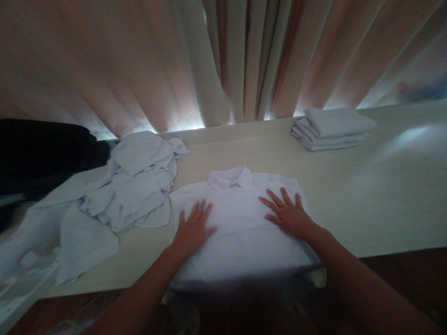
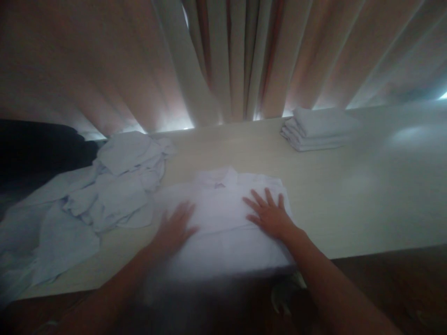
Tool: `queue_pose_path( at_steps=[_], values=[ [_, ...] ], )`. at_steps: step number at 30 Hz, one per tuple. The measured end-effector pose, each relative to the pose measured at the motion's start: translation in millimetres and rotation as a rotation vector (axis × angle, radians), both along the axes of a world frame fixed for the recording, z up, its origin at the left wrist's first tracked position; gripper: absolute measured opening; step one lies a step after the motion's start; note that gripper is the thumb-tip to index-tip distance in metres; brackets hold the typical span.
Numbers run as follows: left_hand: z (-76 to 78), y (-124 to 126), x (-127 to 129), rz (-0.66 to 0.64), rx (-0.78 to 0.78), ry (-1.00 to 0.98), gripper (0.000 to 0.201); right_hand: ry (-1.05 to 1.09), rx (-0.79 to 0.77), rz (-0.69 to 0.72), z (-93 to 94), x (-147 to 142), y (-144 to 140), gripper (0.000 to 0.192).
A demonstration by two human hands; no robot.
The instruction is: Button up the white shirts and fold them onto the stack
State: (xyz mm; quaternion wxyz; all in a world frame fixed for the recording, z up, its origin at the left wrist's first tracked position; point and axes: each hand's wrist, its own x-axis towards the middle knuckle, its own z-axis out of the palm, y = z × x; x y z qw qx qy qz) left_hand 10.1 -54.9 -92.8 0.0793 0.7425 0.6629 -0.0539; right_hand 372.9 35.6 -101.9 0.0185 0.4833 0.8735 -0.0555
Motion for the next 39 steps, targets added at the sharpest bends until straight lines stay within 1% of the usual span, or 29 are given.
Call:
queue_pose_path(
  at_steps=[2,5,10,15,20,23,25,27,29,31,32,34,35,36,37,39],
  values=[
    [-7.6,20,-10,-0.043,0.098,0.008,0.072,-0.009,0.081,-0.013,-4.7,-7,15,0.059],
    [-12.3,66,-21,-0.077,0.175,0.020,0.071,-0.014,0.103,-0.007,-4.7,-16,53,0.062],
    [-18.2,149,-29,-0.077,0.210,-0.014,0.070,0.012,0.078,-0.032,-3.1,-22,129,0.062],
    [-22.5,212,-42,-0.099,0.218,-0.079,0.071,0.071,0.048,-0.047,-2.6,-33,190,0.063],
    [-23.3,259,-55,-0.113,0.191,-0.099,0.069,0.110,0.054,-0.042,-4.8,-44,236,0.065],
    [-23.1,276,-59,-0.126,0.210,-0.104,0.065,0.121,0.055,-0.033,-5.7,-48,255,0.066],
    [-21.7,282,-61,-0.122,0.227,-0.114,0.062,0.119,0.045,-0.035,-4.7,-51,262,0.065],
    [-18.2,280,-61,-0.111,0.275,-0.122,0.056,0.125,0.077,-0.032,-1.5,-54,263,0.061],
    [-11.7,271,-57,-0.087,0.376,-0.119,0.049,0.153,0.210,-0.006,4.7,-57,259,0.058],
    [-1.4,251,-47,-0.067,0.476,-0.114,0.045,0.177,0.357,0.053,14.6,-62,246,0.056],
    [5.0,236,-39,-0.065,0.500,-0.115,0.043,0.180,0.399,0.088,20.8,-65,236,0.055],
    [19.3,196,-19,-0.073,0.475,-0.121,0.040,0.169,0.405,0.150,34.4,-70,203,0.049],
    [26.2,170,-7,-0.076,0.439,-0.124,0.039,0.163,0.390,0.173,40.7,-71,179,0.046],
    [32.1,141,5,-0.086,0.393,-0.123,0.040,0.162,0.370,0.191,45.8,-72,151,0.045],
    [36.2,110,17,-0.122,0.332,-0.120,0.043,0.157,0.339,0.219,48.8,-71,119,0.046],
    [36.7,44,37,-0.211,0.217,-0.128,0.053,0.136,0.252,0.301,46.8,-63,49,0.051]
  ],
)
